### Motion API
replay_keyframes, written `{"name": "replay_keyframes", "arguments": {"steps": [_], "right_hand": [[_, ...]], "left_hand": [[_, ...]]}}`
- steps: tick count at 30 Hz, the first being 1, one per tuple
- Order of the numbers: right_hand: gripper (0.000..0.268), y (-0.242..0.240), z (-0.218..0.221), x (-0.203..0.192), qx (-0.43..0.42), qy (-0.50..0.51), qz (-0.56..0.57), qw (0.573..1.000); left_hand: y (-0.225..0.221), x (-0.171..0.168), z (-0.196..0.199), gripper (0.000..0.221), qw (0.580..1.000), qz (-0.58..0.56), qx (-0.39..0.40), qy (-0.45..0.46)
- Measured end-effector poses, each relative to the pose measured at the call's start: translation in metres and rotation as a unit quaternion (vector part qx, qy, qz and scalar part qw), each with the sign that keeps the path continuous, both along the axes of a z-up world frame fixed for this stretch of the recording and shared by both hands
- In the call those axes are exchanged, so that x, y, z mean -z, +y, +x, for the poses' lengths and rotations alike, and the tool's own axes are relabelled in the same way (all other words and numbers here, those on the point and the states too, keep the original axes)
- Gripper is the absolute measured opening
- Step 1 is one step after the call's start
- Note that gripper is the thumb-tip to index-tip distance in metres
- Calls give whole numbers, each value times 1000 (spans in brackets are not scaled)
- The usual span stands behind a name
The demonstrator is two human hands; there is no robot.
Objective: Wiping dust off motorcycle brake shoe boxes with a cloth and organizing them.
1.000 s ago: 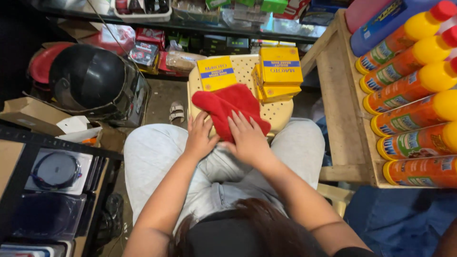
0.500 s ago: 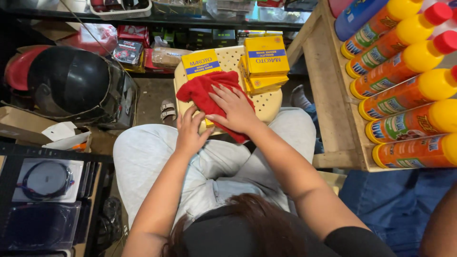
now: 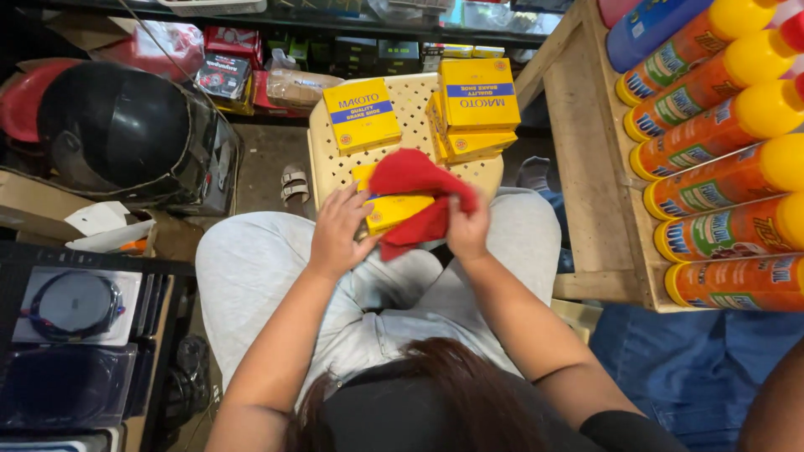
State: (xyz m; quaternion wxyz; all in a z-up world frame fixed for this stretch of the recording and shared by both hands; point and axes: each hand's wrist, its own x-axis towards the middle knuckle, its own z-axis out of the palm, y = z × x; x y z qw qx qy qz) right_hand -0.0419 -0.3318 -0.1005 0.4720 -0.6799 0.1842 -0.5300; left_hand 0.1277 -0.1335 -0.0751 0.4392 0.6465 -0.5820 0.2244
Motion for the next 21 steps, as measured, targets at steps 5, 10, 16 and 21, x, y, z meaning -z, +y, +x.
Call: {"name": "replay_keyframes", "arguments": {"steps": [5, 10, 16, 21], "right_hand": [[43, 7, 16, -1, -64, -106, 244, 962], [55, 7, 23, 32, -130, 31, -323, 937], [50, 37, 24, -30, -75, 184, -443, 874], [62, 44, 28, -61, -36, 345, -402, 847]], "left_hand": [[-1, -18, -11, 58, 979, -61, -59, 183], [-11, -49, -13, 45, 910, -4, -192, 367], [-16, 14, -9, 21, 755, 5, -93, 649], [0, 46, -12, 47, 724, 120, 5, 679]]}}
